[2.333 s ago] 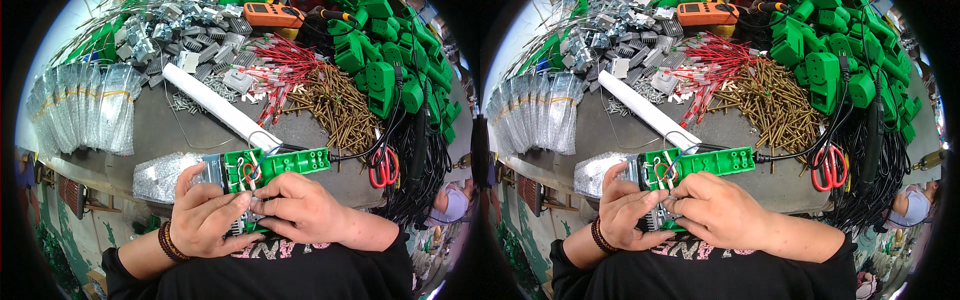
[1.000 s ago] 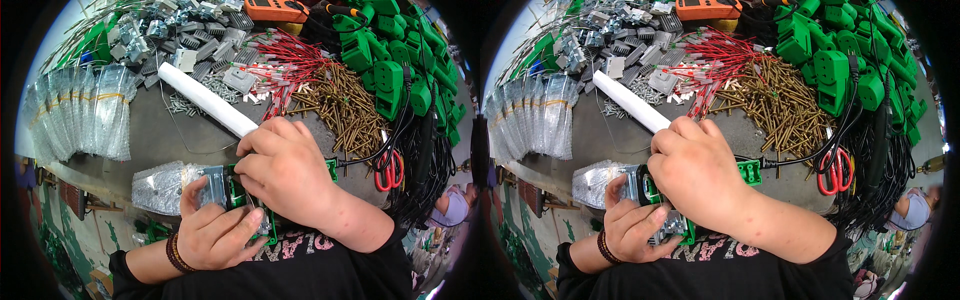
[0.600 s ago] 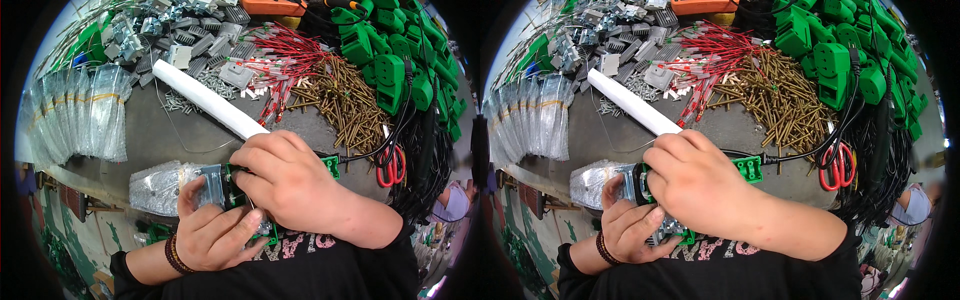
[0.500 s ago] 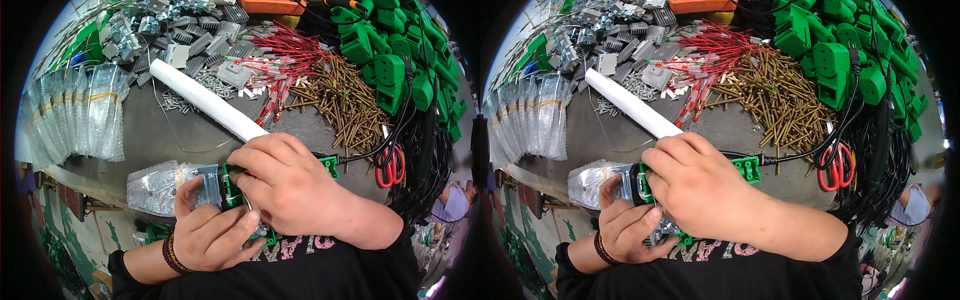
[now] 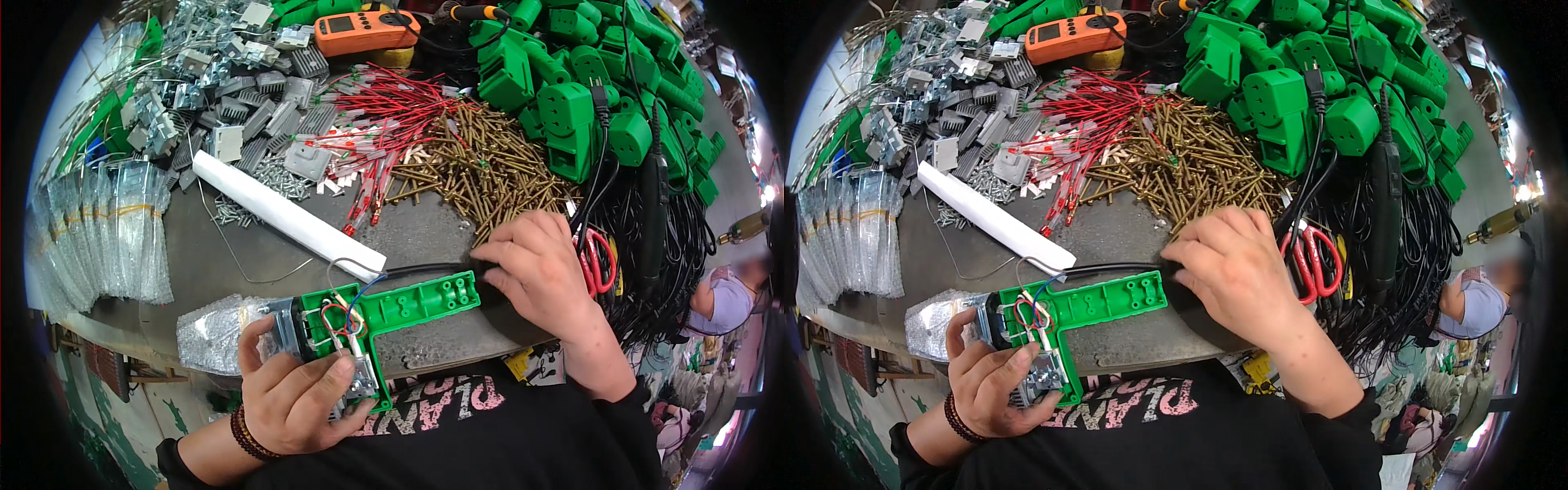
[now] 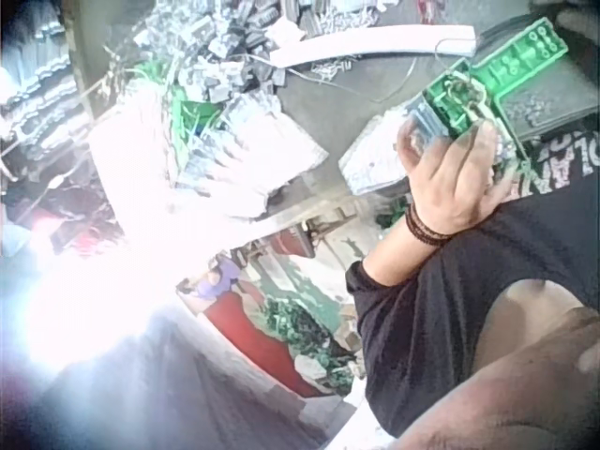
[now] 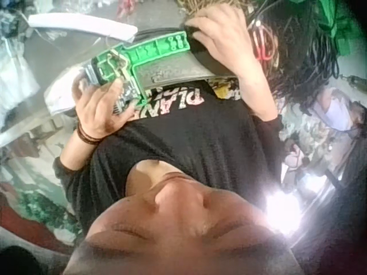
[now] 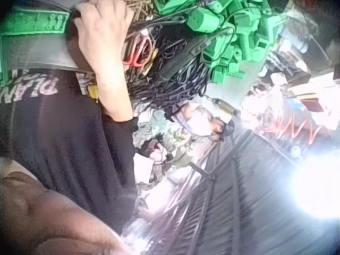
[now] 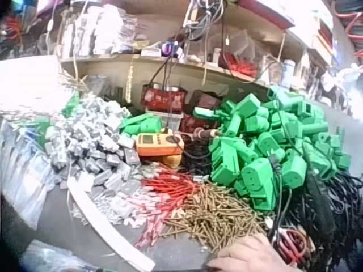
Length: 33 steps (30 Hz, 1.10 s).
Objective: Soldering wires to internal components and assembling the plastic casing of a handheld electronic tool using a power screwdriver.
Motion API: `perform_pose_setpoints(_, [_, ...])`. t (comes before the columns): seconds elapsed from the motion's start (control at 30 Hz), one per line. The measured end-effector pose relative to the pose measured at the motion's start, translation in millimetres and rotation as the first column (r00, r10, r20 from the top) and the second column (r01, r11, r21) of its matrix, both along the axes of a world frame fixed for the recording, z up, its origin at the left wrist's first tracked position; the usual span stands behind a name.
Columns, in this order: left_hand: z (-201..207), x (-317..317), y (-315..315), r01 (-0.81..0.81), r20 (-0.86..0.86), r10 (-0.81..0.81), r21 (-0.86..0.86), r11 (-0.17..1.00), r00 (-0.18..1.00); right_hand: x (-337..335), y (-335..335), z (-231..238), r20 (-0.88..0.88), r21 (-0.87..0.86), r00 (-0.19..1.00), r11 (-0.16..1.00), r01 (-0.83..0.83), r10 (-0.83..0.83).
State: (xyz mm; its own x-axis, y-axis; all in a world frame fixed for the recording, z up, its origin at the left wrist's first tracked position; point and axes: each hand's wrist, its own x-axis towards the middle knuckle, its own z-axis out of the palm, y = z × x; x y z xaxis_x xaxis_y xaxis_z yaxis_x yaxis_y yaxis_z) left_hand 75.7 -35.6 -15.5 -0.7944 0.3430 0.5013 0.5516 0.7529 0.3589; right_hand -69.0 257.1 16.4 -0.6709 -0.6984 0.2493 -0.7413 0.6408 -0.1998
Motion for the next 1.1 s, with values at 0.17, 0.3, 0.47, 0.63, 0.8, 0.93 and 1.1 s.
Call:
perform_pose_setpoints(0.17, [-1,-1,0,0.009,-0.036,-0.011,-0.045,0.999,0.999,2,5,2,-0.017,-0.129,0.989,0.981,-0.147,0.146])
perform_pose_setpoints(0.3, [-4,-3,1,0.004,-0.05,-0.005,-0.031,1.0,0.999,2,11,-6,-0.088,-0.048,0.977,0.978,-0.201,0.196])
perform_pose_setpoints(0.47, [-3,-2,3,-0.016,-0.051,0.015,-0.026,1.0,0.999,5,9,-3,-0.1,0.01,0.976,0.981,-0.195,0.195])
perform_pose_setpoints(0.63, [-3,-2,1,-0.008,-0.045,0.007,-0.015,1.0,0.999,21,-7,28,-0.085,0.141,0.991,0.986,-0.089,0.102])
perform_pose_setpoints(0.8, [-6,1,2,-0.013,-0.09,0.015,0.021,1.0,0.996,23,-82,-7,0.086,-0.268,0.931,0.908,-0.322,0.356])
perform_pose_setpoints(0.93, [-4,-1,3,0.0,-0.068,0.002,0.029,1.0,0.998,28,-86,-10,-0.004,-0.112,0.92,0.914,-0.389,0.391])
perform_pose_setpoints(1.1, [19,0,3,-0.022,-0.02,0.021,-0.066,0.998,1.0,32,-91,-6,-0.062,-0.077,0.923,0.921,-0.383,0.379])
